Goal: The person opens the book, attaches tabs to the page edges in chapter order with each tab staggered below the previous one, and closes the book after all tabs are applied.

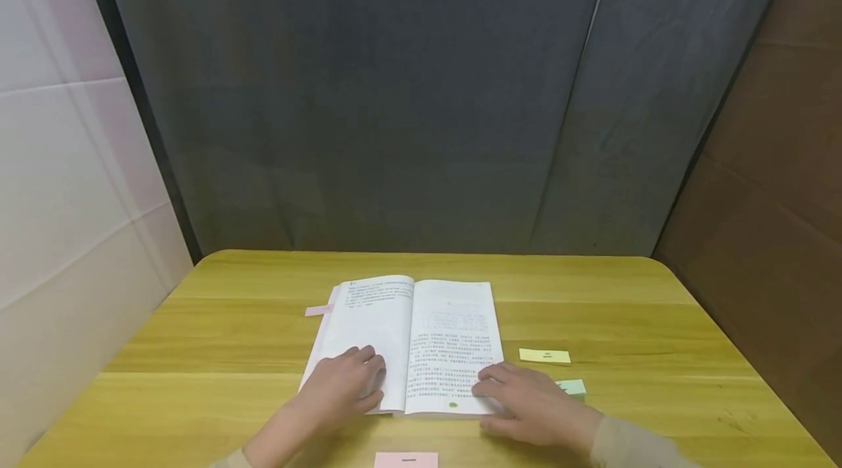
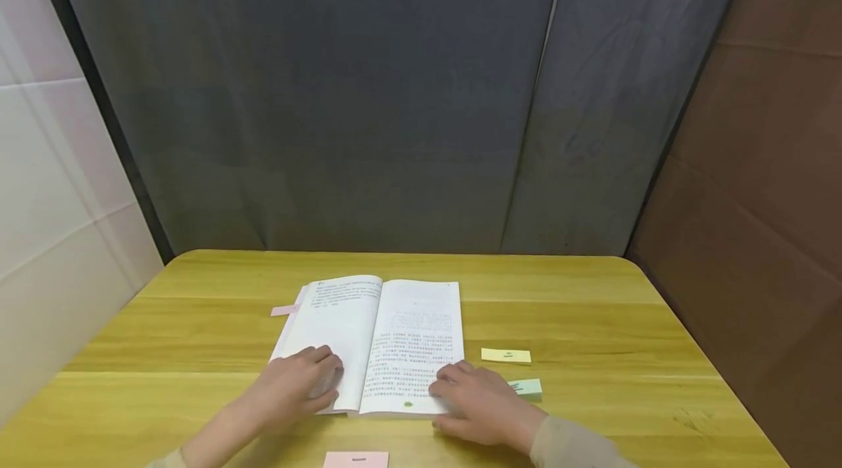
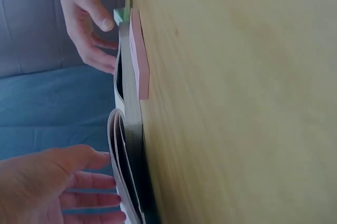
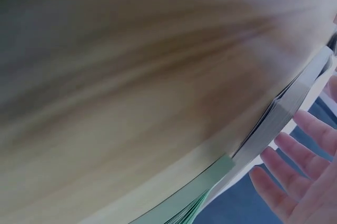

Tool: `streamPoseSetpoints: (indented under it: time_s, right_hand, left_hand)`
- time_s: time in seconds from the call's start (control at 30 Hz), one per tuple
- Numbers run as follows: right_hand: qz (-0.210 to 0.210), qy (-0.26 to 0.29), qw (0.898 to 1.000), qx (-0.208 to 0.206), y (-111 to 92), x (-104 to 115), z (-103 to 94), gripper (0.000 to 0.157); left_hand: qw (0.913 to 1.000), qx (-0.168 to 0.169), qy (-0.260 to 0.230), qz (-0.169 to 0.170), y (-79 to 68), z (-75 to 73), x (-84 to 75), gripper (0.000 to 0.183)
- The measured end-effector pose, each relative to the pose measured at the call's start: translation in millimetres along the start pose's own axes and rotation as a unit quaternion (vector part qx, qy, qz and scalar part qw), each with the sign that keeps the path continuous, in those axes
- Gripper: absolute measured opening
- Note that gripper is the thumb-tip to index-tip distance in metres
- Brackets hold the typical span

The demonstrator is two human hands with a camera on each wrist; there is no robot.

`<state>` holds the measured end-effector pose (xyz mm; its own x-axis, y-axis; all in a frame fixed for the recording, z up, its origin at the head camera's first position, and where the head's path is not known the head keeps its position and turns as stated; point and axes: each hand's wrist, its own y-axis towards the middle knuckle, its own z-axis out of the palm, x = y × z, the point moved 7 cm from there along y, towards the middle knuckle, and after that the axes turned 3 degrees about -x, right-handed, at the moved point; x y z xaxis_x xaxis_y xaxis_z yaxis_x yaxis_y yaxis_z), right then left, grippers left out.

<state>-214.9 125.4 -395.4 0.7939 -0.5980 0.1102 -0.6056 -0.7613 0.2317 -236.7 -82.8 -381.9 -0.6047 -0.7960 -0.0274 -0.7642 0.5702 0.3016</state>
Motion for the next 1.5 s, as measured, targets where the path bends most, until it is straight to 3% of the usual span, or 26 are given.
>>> streamPoseSetpoints:
  time_s: [0.3,0.53,1.03,1.27,1.5]
  right_hand:
    - [0.020,-0.008,0.999,-0.049,-8.6,-12.7,-13.3,0.025]
    - [0.060,-0.009,0.997,-0.053,-14.7,-27.3,-22.6,0.027]
    - [0.099,-0.027,0.990,-0.097,-33.2,-58.8,-36.3,0.027]
    - [0.121,-0.038,0.987,-0.097,-38.6,-72.5,-37.9,0.029]
    - [0.137,-0.044,0.984,-0.101,-42.6,-81.4,-38.6,0.026]
  left_hand:
    - [0.9983,-0.028,-0.005,0.051,16.6,-4.7,-21.8,0.019]
    - [0.9966,-0.022,-0.028,0.074,31.3,-9.2,-37.0,0.020]
    - [0.9940,-0.021,-0.036,0.101,55.6,-0.8,-60.2,0.020]
    - [0.9913,-0.027,-0.034,0.125,70.7,-0.9,-75.6,0.022]
    - [0.9929,-0.003,-0.025,0.116,87.8,6.2,-86.8,0.023]
